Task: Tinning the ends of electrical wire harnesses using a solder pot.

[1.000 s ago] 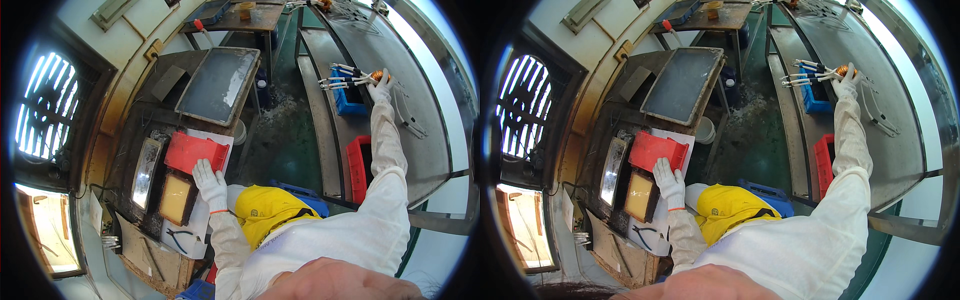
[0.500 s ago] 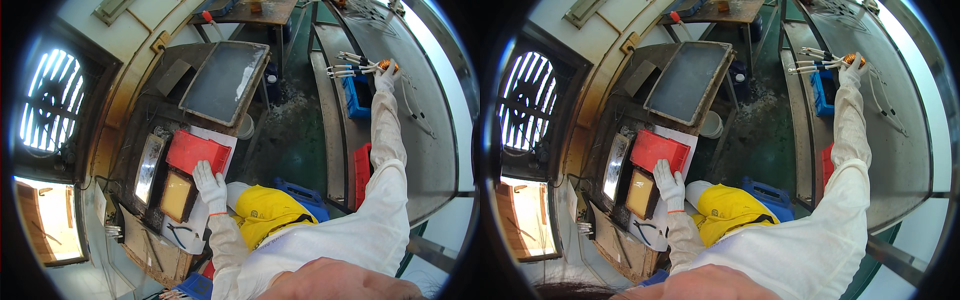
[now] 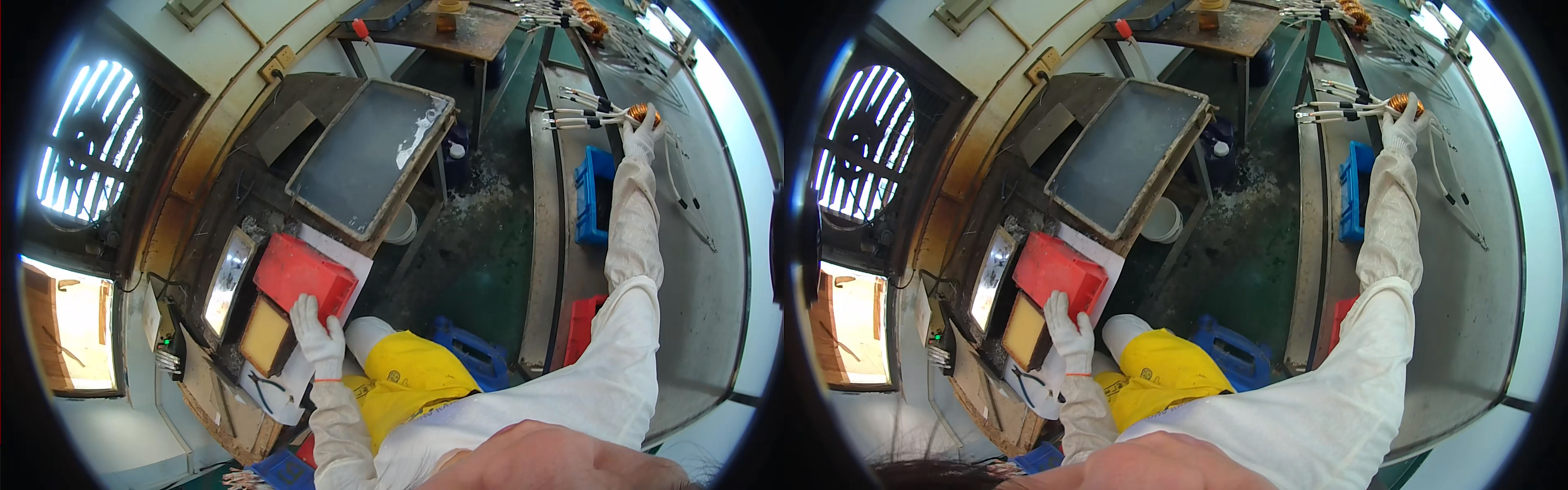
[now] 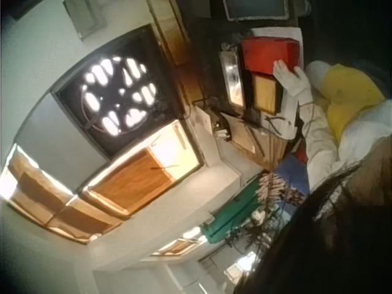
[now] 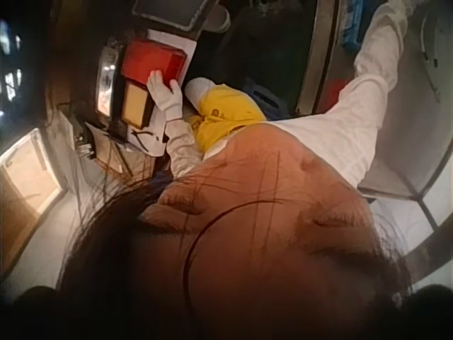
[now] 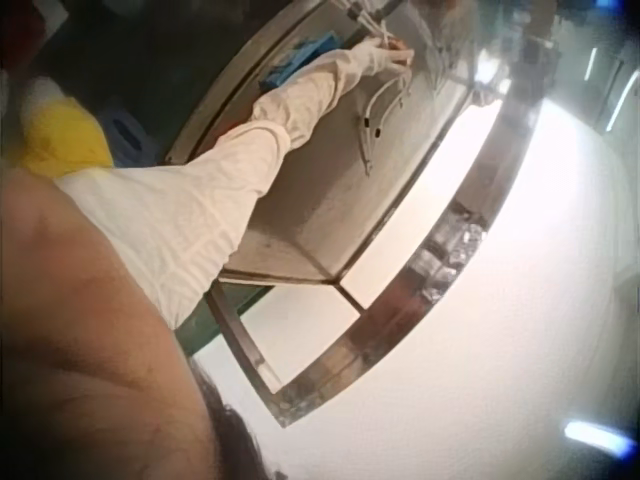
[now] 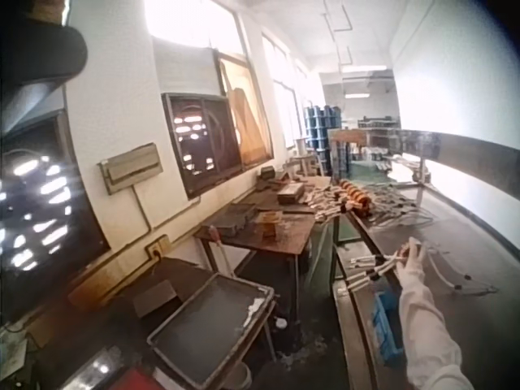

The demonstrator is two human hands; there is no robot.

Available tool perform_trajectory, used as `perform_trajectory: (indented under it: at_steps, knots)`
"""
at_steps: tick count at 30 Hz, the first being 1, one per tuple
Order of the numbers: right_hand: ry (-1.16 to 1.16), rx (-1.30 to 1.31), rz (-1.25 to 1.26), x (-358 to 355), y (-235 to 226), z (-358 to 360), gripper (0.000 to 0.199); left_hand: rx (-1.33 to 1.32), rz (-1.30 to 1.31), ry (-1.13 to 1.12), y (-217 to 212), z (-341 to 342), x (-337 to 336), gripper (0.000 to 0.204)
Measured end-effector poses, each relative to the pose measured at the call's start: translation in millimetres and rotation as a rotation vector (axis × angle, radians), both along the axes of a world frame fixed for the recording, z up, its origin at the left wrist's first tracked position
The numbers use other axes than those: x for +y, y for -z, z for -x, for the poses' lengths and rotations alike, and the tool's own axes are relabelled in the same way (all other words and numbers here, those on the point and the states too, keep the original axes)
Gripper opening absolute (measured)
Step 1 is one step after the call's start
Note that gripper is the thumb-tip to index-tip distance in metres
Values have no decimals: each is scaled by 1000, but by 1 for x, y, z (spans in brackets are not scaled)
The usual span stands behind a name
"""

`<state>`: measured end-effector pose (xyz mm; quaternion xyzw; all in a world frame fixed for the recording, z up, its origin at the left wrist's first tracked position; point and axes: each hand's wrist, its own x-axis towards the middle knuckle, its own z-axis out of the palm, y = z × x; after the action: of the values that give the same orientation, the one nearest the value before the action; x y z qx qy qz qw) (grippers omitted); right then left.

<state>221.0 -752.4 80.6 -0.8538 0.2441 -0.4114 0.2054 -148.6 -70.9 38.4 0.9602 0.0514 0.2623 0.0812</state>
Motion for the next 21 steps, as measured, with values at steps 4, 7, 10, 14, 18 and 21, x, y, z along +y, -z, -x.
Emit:
perform_trajectory:
  at_steps: [4, 7, 10, 14, 18, 21]
  knots:
    - [-20, -27, 31, -10, 6, -34, 79, 5, 6, -14, 3, -3, -3, 52]
    - [-54, -4, -35, -8, 3, -57, 80, -2, 10, -40, 6, -1, -5, 53]
    - [-83, -34, -26, -27, 12, -94, 79, 16, 15, -53, 5, -1, -11, 54]
    - [-72, -6, 11, -22, 5, -134, 75, 44, 23, -93, 7, 2, -10, 54]
    - [-90, -138, 177, -87, 21, -186, 75, 83, 88, -119, 2, -8, -19, 55]
    - [-47, -64, 148, -91, 26, -211, 79, 113, 81, -126, -1, -13, -21, 55]
